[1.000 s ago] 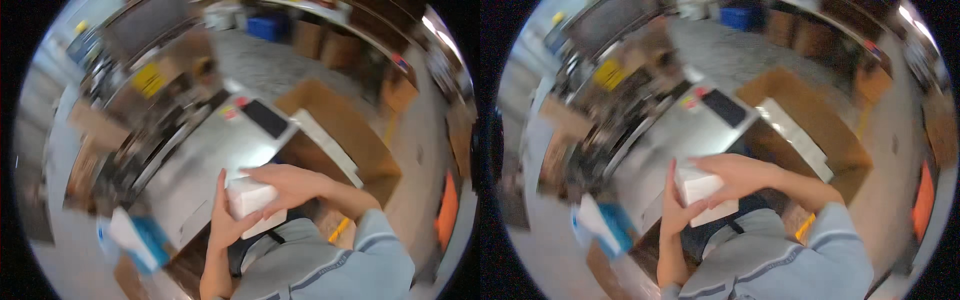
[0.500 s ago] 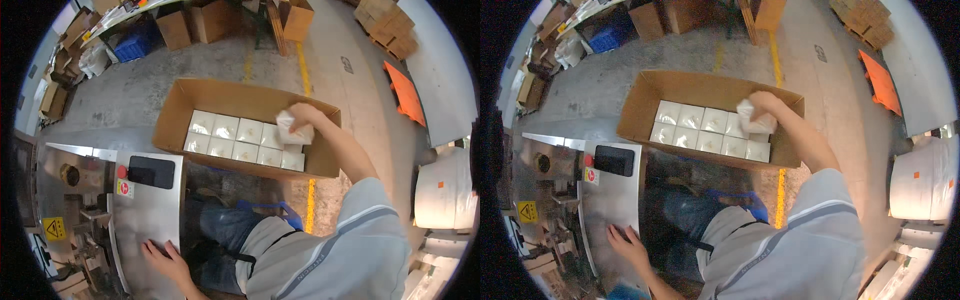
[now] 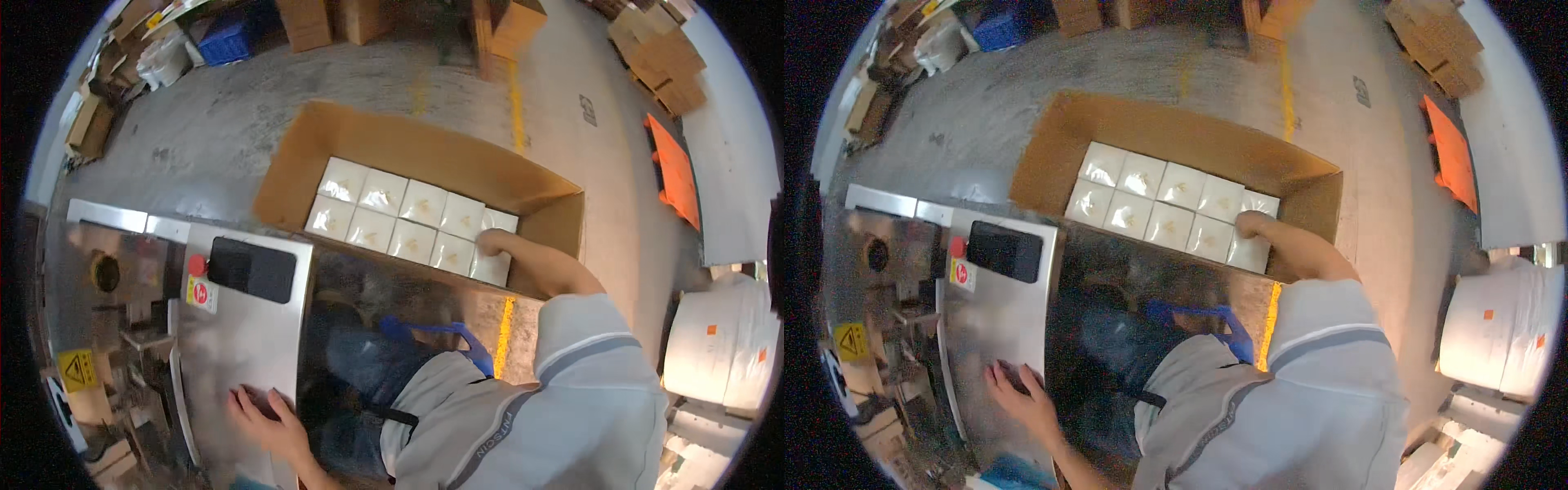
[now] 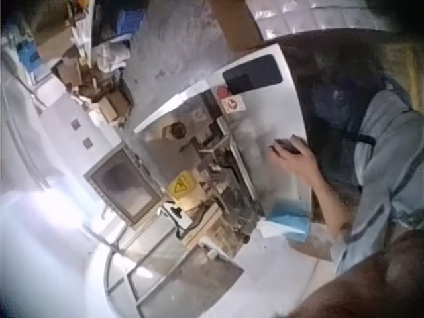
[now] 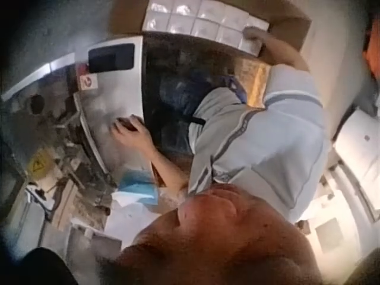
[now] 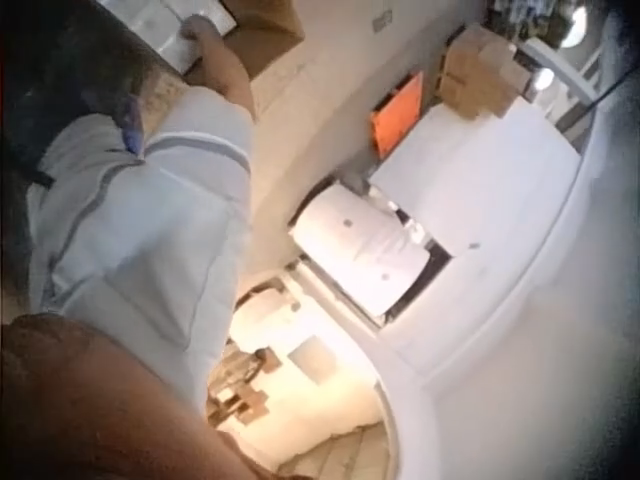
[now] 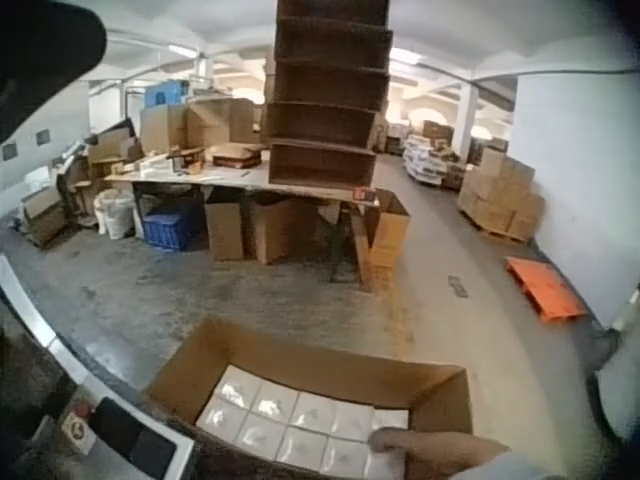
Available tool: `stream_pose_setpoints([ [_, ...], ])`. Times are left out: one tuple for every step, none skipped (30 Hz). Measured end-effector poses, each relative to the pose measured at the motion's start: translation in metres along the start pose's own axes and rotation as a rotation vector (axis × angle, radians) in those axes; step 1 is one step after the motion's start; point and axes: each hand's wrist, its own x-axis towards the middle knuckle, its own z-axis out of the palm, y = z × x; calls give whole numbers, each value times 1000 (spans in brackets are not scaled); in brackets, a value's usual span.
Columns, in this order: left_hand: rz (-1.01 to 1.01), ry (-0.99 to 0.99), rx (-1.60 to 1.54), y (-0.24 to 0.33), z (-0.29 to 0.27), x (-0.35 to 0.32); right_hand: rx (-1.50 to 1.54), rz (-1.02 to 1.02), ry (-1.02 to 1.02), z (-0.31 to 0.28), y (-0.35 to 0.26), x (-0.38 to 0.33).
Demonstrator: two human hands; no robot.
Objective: Packing white boxes into a larger cardboard box after using a sealing machine to wrap them in plastic.
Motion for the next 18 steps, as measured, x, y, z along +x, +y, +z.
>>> stream_pose_setpoints([
  [-19, 44, -26, 0, -11, -3, 208, -129, -97, -37, -29, -1],
  [-28, 41, -75, 3, -17, -4, 406, -229, -198, -72, -44, -6],
  [-23, 38, -158, 5, -16, -4, 488, -297, -61, -81, -33, -13],
  [14, 65, -156, -9, -21, -12, 581, -294, 106, -110, -56, -22],
  [-251, -39, -423, -21, -38, -23, 680, -309, 266, -149, -85, -49],
  [-496, -138, -727, -27, -56, -33, 755, -361, 352, -178, -95, -71],
  [-568, -95, -902, -34, -81, -37, 836, -398, 434, -198, -94, -93],
  [-498, 45, -820, -66, -99, -49, 896, -452, 498, -215, -101, -104],
  [-435, 184, -717, -106, -123, -65, 959, -521, 549, -236, -115, -118],
  [-525, 363, -674, -140, -148, -79, 989, -509, 531, -269, -139, -152],
  [-607, 545, -629, -169, -171, -93, 1019, -531, 551, -294, -153, -180],
  [-693, 654, -507, -200, -191, -106, 1055, -580, 605, -306, -160, -192],
  [-724, 791, -455, -253, -204, -134, 1056, -648, 628, -318, -178, -206],
  [-790, 770, -405, -300, -214, -168, 1147, -686, 628, -323, -198, -216],
  [-900, 804, -525, -357, -214, -209, 1125, -730, 607, -332, -222, -228],
  [-867, 447, -285, -328, -205, -175, 1074, -699, 627, -335, -227, -237],
  [-916, 581, -92, -360, -195, -204, 1089, -792, 587, -337, -245, -238],
  [-924, 504, 25, -398, -203, -235, 1109, -877, 539, -338, -268, -239],
])
